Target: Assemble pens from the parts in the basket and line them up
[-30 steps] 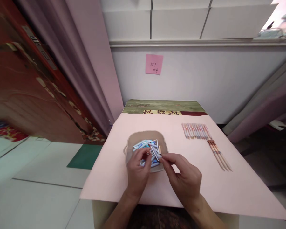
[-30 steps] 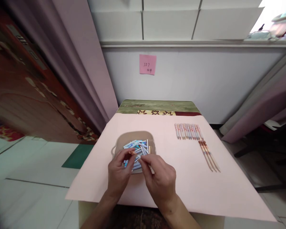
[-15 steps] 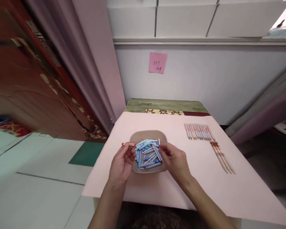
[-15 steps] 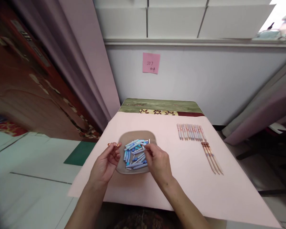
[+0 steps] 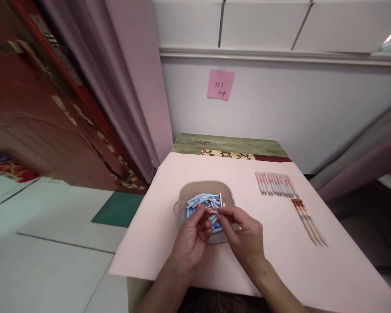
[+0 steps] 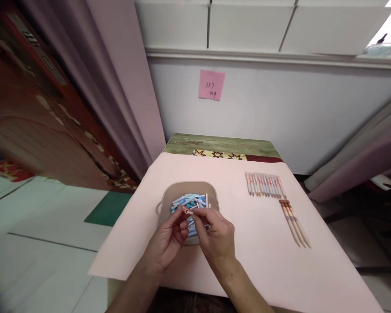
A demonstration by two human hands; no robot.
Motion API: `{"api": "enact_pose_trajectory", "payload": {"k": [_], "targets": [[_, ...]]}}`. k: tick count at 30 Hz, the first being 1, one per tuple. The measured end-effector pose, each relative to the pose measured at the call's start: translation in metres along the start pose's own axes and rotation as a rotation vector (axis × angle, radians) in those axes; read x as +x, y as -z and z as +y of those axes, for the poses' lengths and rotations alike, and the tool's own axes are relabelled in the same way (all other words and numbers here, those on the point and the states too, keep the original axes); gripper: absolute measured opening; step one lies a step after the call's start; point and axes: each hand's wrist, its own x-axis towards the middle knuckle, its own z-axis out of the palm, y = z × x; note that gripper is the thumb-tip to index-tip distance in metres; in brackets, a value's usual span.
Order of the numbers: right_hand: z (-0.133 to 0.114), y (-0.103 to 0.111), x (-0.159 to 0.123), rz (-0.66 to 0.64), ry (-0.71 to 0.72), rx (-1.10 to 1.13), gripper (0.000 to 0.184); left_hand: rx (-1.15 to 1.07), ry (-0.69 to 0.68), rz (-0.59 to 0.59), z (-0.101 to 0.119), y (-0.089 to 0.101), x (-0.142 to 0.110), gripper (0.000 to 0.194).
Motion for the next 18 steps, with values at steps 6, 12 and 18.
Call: {"api": "enact_pose_trajectory", "payload": {"k": [6,12,18], "targets": [[0.000,-0.001,0.001,-0.072,0.061,-0.054,0.012,0.030,-0.063,-0.005,-0.004,0.003,-0.001,0.022],[0.003,-0.002,0.008,-0.162,-0.166,0.106,0.008,0.044,-0.030,-0.001,-0.002,0.004,0.000,0.024],[0.006,-0.006,0.020,-0.241,-0.354,0.325,0.020,0.068,-0.040,0.015,0.000,0.002,0.005,0.024]]}}
